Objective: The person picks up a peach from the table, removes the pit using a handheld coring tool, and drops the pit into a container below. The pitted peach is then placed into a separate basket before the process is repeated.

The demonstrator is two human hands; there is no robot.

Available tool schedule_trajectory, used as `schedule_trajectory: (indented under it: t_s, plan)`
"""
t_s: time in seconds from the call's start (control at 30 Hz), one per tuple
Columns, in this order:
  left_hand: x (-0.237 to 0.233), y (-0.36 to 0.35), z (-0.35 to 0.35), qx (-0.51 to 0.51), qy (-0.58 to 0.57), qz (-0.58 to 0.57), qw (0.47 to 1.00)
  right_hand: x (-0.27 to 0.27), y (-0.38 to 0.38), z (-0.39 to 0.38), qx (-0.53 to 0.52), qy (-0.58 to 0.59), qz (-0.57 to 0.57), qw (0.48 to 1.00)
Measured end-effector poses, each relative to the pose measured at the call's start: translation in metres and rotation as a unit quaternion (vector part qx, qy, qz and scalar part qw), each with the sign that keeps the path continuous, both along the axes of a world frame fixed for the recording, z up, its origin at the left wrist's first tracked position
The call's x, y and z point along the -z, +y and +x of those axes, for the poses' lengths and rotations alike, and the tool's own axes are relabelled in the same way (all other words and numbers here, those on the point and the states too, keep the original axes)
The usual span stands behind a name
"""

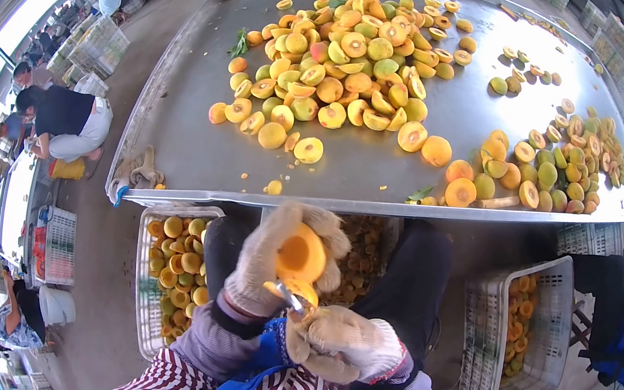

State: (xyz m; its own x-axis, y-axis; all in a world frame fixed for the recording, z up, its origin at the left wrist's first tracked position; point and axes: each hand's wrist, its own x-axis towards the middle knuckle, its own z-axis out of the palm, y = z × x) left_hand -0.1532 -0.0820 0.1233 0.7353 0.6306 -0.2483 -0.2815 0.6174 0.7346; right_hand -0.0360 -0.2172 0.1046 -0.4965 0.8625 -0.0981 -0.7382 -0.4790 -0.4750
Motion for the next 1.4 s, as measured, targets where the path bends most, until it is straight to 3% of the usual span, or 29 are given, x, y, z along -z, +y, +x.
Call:
schedule_trajectory:
  t_s: [0.07,0.13,0.2,0.23,0.27,0.3,0.33,0.4,0.47,0.5,0.57,0.63,0.73,0.77,0.83,0.87,0.9,0.93,0.97,1.0,1.03,1.1,1.13,1.17,1.2,1.4]
  plan:
    - [0.000,0.017,-0.024,-0.088,0.091,0.140,0.982,0.000,-0.001,0.009,-0.017,0.007,-0.045,0.999]
    - [0.028,0.052,-0.073,-0.175,0.197,0.317,0.911,-0.008,0.002,0.016,0.036,-0.224,-0.091,0.970]
    - [0.052,0.087,-0.125,-0.193,0.402,0.381,0.810,0.002,0.007,0.017,0.075,-0.265,-0.075,0.958]
    - [0.048,0.091,-0.129,-0.191,0.403,0.383,0.808,0.006,0.011,0.018,0.076,-0.307,-0.114,0.942]
    - [0.044,0.092,-0.132,-0.139,0.530,0.606,0.577,0.008,0.013,0.018,0.074,-0.349,-0.154,0.922]
    - [0.041,0.096,-0.131,-0.073,0.590,0.756,0.276,0.007,0.020,0.015,0.079,-0.364,-0.171,0.912]
    - [0.044,0.104,-0.119,-0.073,0.589,0.756,0.275,0.016,0.023,0.014,0.073,-0.413,-0.173,0.891]
    - [0.053,0.119,-0.073,-0.110,0.401,0.613,0.672,0.029,0.028,0.009,0.105,-0.588,-0.037,0.801]
    - [0.052,0.132,-0.020,-0.064,0.428,0.552,0.713,0.032,0.030,0.008,0.100,-0.628,-0.022,0.772]
    - [0.057,0.144,0.006,-0.043,0.482,0.537,0.691,0.033,0.031,0.009,0.098,-0.665,-0.005,0.741]
    - [0.092,0.166,0.042,-0.020,0.530,0.524,0.666,0.027,0.034,0.011,0.091,-0.667,-0.036,0.738]
    - [0.125,0.175,0.067,0.002,0.584,0.545,0.602,0.023,0.034,0.013,0.086,-0.669,-0.072,0.735]
    - [0.126,0.163,0.081,0.093,0.537,0.593,0.592,0.022,0.033,0.015,0.086,-0.651,-0.112,0.746]
    - [0.116,0.158,0.082,0.137,0.531,0.553,0.627,0.023,0.032,0.015,0.094,-0.659,-0.106,0.738]
    - [0.108,0.153,0.070,0.119,0.317,0.386,0.858,0.034,0.032,0.016,0.131,-0.692,-0.068,0.707]
    - [0.098,0.141,0.060,0.129,0.208,0.287,0.926,0.036,0.032,0.017,0.132,-0.691,-0.073,0.707]
    - [0.063,0.120,0.050,0.134,0.098,0.178,0.970,0.038,0.034,0.018,0.143,-0.726,-0.048,0.671]
    - [0.053,0.103,0.040,0.134,-0.005,0.213,0.968,0.039,0.034,0.017,0.151,-0.758,-0.022,0.634]
    - [0.048,0.096,0.031,0.155,0.039,0.400,0.902,0.041,0.036,0.015,0.207,-0.770,0.029,0.603]
    - [0.045,0.093,0.023,0.169,0.082,0.571,0.799,0.037,0.039,0.014,0.204,-0.769,0.032,0.605]
    - [0.047,0.091,0.018,0.166,0.086,0.569,0.800,0.030,0.039,0.013,0.220,-0.765,0.038,0.604]
    - [0.049,0.089,0.009,-0.003,0.265,0.460,0.847,0.017,0.037,0.010,0.238,-0.748,0.038,0.619]
    - [0.046,0.085,0.006,-0.008,0.266,0.462,0.846,0.012,0.037,0.010,0.238,-0.748,0.044,0.618]
    - [0.040,0.077,0.001,-0.007,0.154,0.276,0.949,0.008,0.036,0.007,0.247,-0.710,0.025,0.659]
    - [0.034,0.069,-0.003,-0.006,0.034,0.073,0.997,0.004,0.035,0.004,0.254,-0.671,0.006,0.697]
    - [0.027,0.039,0.000,-0.027,0.040,0.130,0.990,-0.015,0.035,-0.007,0.240,-0.694,0.023,0.678]
